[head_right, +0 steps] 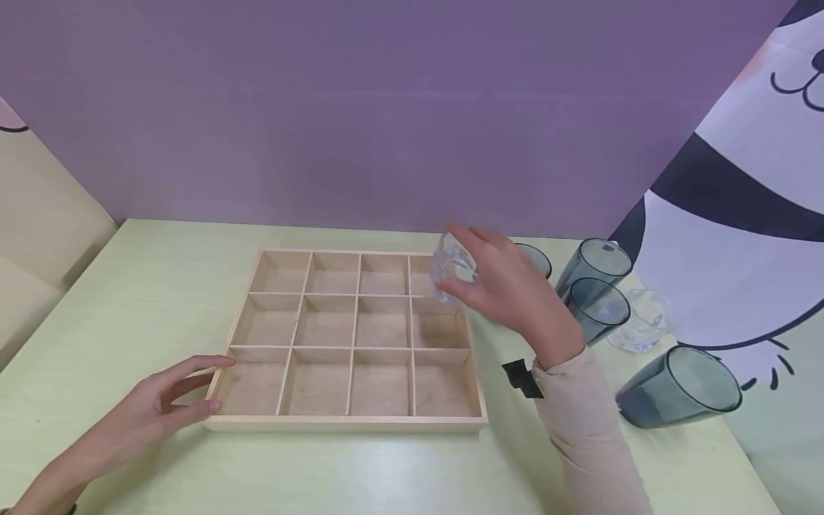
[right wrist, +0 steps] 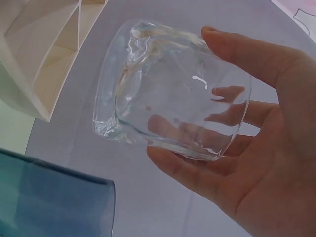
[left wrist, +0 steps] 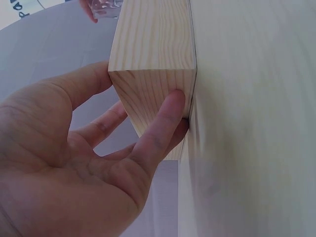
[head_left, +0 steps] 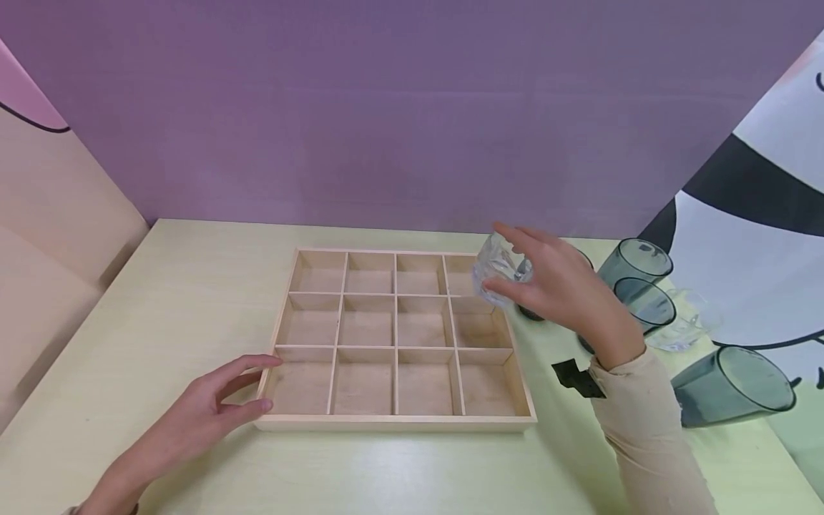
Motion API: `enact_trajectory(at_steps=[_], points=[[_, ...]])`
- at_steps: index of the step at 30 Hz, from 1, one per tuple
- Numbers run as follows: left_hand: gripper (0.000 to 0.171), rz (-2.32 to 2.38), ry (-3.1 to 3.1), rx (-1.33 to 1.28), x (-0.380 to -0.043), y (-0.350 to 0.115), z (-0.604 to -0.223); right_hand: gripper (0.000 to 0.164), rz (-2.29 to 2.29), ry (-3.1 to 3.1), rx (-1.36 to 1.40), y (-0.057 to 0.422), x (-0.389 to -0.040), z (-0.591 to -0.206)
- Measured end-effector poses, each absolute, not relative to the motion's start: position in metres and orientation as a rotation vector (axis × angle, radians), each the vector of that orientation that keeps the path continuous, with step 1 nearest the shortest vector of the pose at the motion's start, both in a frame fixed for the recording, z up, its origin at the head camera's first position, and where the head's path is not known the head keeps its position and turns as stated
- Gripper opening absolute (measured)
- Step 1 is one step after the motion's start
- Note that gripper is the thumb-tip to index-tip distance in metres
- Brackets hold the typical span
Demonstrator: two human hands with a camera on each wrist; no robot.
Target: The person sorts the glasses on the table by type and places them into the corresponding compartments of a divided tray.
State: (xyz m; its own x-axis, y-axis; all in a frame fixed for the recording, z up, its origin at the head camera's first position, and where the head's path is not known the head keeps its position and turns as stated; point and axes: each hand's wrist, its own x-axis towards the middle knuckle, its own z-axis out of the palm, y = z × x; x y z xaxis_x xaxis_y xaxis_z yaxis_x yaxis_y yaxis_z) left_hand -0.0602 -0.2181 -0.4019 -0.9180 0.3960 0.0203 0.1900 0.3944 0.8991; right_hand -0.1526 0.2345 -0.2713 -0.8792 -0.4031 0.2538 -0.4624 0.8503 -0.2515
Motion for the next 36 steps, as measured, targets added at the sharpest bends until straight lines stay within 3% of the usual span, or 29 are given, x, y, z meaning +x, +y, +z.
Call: enact_trajectory(at_steps=[36], points=[[0.048, 1.535, 2.438, 0.541, -0.06, -0.217, -0.399, 0.073, 0.515, -2.704, 0.693, 0.23, -0.196, -0.321]])
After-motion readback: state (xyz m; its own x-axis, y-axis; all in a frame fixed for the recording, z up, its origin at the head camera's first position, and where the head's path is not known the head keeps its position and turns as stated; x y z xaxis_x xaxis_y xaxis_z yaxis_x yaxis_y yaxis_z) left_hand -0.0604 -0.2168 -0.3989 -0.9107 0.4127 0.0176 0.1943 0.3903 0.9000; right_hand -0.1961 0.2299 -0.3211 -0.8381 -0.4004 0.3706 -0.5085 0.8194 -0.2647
